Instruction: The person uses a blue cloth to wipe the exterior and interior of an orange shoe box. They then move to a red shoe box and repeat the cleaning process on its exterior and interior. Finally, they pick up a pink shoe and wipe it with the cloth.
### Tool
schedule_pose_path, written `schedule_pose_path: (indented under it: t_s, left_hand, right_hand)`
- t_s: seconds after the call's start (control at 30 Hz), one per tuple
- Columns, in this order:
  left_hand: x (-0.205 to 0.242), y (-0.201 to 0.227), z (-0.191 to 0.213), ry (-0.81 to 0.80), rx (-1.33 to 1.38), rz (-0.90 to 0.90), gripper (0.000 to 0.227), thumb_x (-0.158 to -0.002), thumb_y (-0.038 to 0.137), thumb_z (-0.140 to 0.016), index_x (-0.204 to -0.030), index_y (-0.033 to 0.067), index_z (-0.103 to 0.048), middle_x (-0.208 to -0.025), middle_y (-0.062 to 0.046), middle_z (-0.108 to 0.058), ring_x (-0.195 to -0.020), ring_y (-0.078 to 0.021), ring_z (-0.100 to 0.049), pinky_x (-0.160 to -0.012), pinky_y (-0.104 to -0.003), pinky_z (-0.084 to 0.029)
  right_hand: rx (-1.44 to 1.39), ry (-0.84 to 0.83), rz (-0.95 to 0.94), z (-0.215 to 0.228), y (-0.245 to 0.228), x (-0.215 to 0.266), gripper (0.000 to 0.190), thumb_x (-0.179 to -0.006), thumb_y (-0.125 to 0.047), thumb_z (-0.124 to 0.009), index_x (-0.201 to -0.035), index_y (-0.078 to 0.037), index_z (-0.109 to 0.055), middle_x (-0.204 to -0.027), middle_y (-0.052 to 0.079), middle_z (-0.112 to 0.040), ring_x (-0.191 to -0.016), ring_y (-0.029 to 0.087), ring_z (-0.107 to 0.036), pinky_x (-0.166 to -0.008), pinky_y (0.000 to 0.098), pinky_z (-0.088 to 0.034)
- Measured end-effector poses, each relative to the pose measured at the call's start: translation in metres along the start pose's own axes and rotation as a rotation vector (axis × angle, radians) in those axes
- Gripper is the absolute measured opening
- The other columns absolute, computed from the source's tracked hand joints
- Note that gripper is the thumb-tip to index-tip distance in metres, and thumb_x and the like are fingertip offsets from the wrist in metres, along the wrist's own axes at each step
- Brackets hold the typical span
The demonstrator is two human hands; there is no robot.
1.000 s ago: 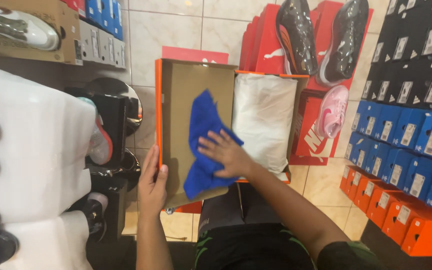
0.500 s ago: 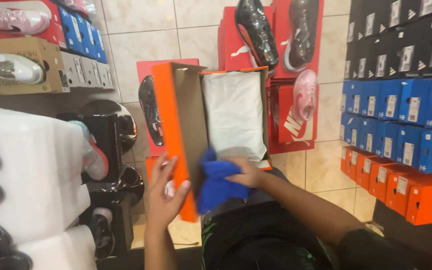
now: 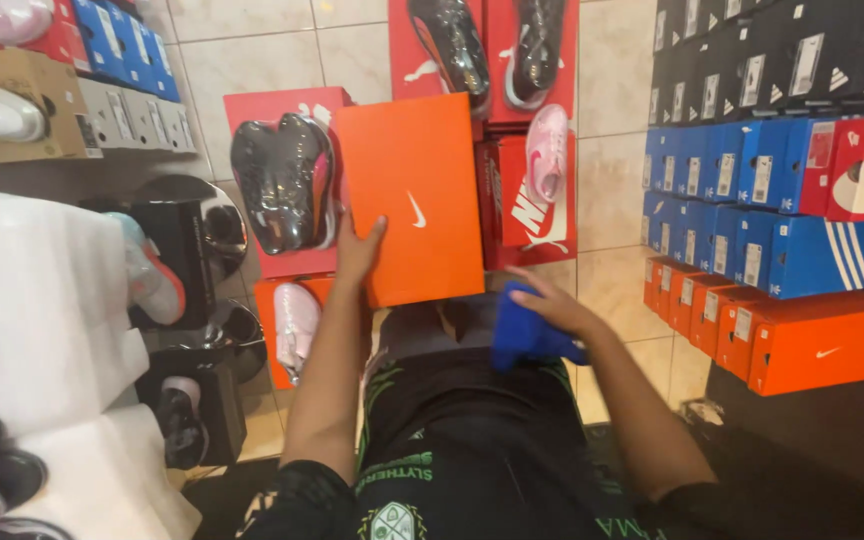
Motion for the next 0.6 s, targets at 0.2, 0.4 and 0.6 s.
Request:
schedule_pose_path:
  t_s: [0.2,0.4,0.6]
  left_hand:
    - [0.001,0.008,0.003,-0.053,-0.067,0.103,0.069,-0.099,0.049,-0.076,-0.147,0.0062,-0.053,-0.139,-0.023,-0.061,-0.135,-0.0363,-0.054,-0.114,-0.052,-0.042]
    - [0.017,0.064,-0.010,-0.141,-0.271,0.221,0.086,-0.105,0.061,-0.062,-0.161,0.0046,-0.027,-0.160,-0.027,-0.037,-0.149,-0.0398,-0.036,-0.122,-0.058,-0.029]
    - [0.092,0.148,-0.014,-0.070,0.063,0.291,0.105,-0.099,0.053,-0.075,-0.158,-0.0103,-0.016,-0.162,-0.037,-0.019,-0.153,-0.0462,-0.021,-0.123,-0.062,-0.020]
  right_hand:
    - [0.024,-0.101,-0.104,-0.050,0.030,-0.068,0.099,-0.094,-0.073,-0.054,-0.166,-0.016,-0.016,-0.170,0.017,-0.016,-0.155,0.037,-0.019,-0.128,0.0509,-0.016]
    - [-0.248,0.205,-0.211,-0.074,0.092,-0.094,0.093,-0.090,-0.072,-0.063,-0.161,-0.018,-0.037,-0.158,0.023,-0.043,-0.147,0.036,-0.041,-0.124,0.0453,-0.031]
    - [-0.367,0.268,-0.194,-0.088,0.101,-0.091,0.097,-0.083,-0.072,-0.067,-0.160,-0.021,-0.038,-0.158,0.025,-0.043,-0.148,0.037,-0.040,-0.126,0.0451,-0.028]
Point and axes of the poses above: each hand's wrist, its own x-axis away from the middle knuckle, its own z-axis out of the back of the hand, y = z × x, the point moved 3 cm from there along -x, towards the middle knuckle
